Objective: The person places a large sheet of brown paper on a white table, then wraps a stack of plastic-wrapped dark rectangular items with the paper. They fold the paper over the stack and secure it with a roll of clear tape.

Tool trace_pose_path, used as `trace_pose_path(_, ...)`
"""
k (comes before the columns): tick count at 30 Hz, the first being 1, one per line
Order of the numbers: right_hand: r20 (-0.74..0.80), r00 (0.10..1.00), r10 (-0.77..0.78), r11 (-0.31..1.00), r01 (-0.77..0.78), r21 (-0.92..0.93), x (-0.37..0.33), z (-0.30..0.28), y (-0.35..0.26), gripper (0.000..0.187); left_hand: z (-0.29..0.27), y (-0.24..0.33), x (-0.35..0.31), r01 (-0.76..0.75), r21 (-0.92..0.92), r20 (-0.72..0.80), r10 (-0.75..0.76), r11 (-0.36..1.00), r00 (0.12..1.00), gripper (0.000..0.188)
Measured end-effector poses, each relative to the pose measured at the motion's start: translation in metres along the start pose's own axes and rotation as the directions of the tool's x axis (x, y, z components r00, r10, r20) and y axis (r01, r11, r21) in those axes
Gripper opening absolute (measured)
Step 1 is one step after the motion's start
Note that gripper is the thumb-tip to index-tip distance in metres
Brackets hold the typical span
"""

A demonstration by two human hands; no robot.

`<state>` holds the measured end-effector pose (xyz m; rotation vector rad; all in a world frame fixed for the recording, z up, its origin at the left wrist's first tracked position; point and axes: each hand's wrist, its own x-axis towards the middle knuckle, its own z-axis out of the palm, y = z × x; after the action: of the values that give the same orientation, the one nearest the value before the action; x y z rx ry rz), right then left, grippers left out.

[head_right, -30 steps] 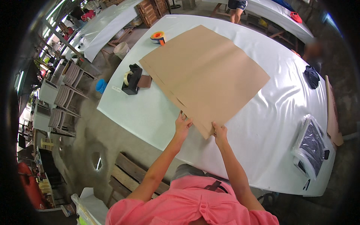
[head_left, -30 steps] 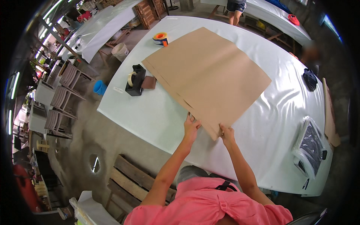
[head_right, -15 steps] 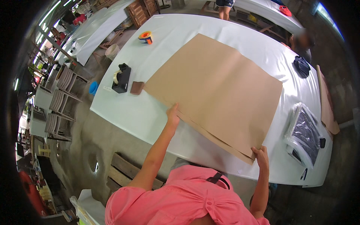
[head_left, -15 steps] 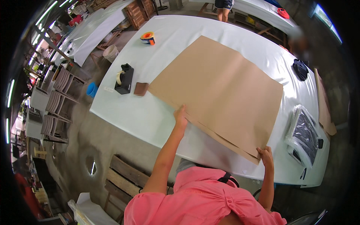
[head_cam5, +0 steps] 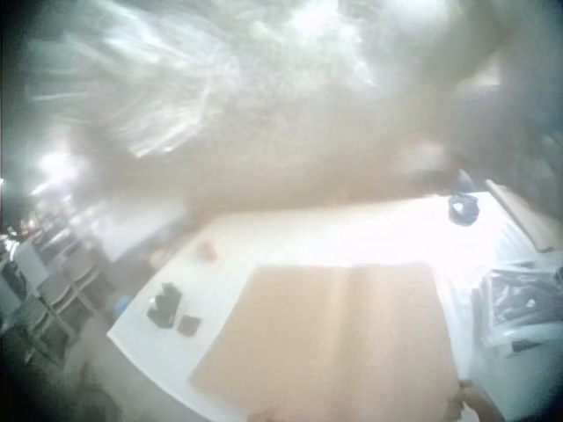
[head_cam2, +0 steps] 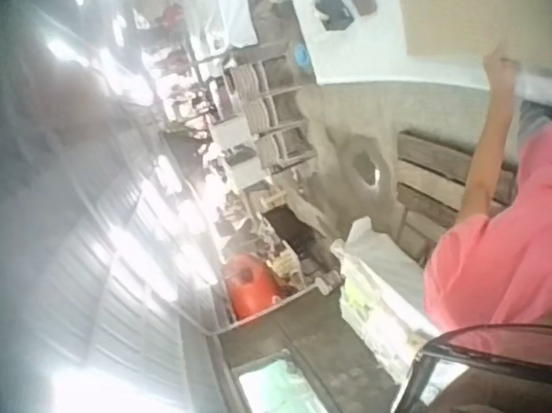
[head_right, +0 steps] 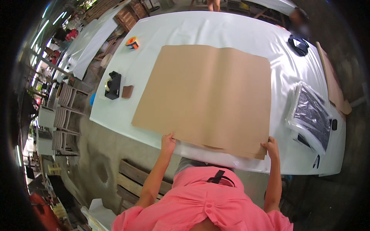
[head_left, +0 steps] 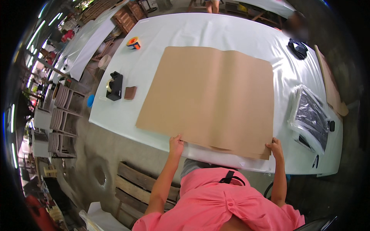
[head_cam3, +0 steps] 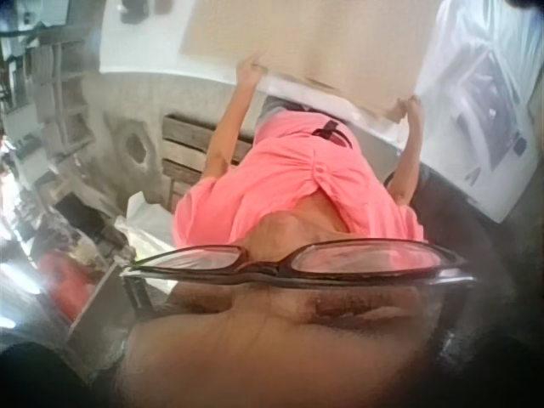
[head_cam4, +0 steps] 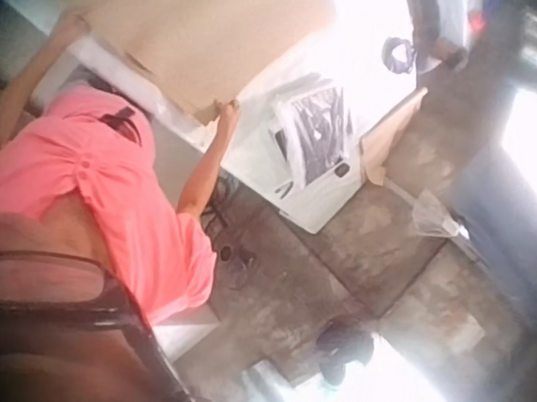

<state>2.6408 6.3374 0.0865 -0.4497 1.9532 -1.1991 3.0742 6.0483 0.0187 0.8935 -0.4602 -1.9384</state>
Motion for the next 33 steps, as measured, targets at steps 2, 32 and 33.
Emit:
trace_pose_path(2, 0.044, 0.999, -0.015, 1.000, 0.015, -0.018, 0.002, 0.003, -0.017, 0.040, -0.017, -0.002, -0.003, -0.016, 0.013, 0.027, 0.016, 1.000, 0.999, 0.019)
trace_pose_path(32, -0.385, 0.920, -0.078, 0.961, -0.034, -0.276, -0.003, 0.045, 0.002, 0.024, -0.061, 0.079, -0.026, 0.587, -0.068, -0.032, -0.590, 0.807, 0.807, 0.039)
trace_pose_path(33, -0.385, 0.919, -0.088, 0.952, -0.036, -0.303, -0.002, 0.051, -0.001, 0.024, -0.061, 0.082, -0.026, 0.596, -0.065, -0.060, -0.599, 0.800, 0.798, 0.041)
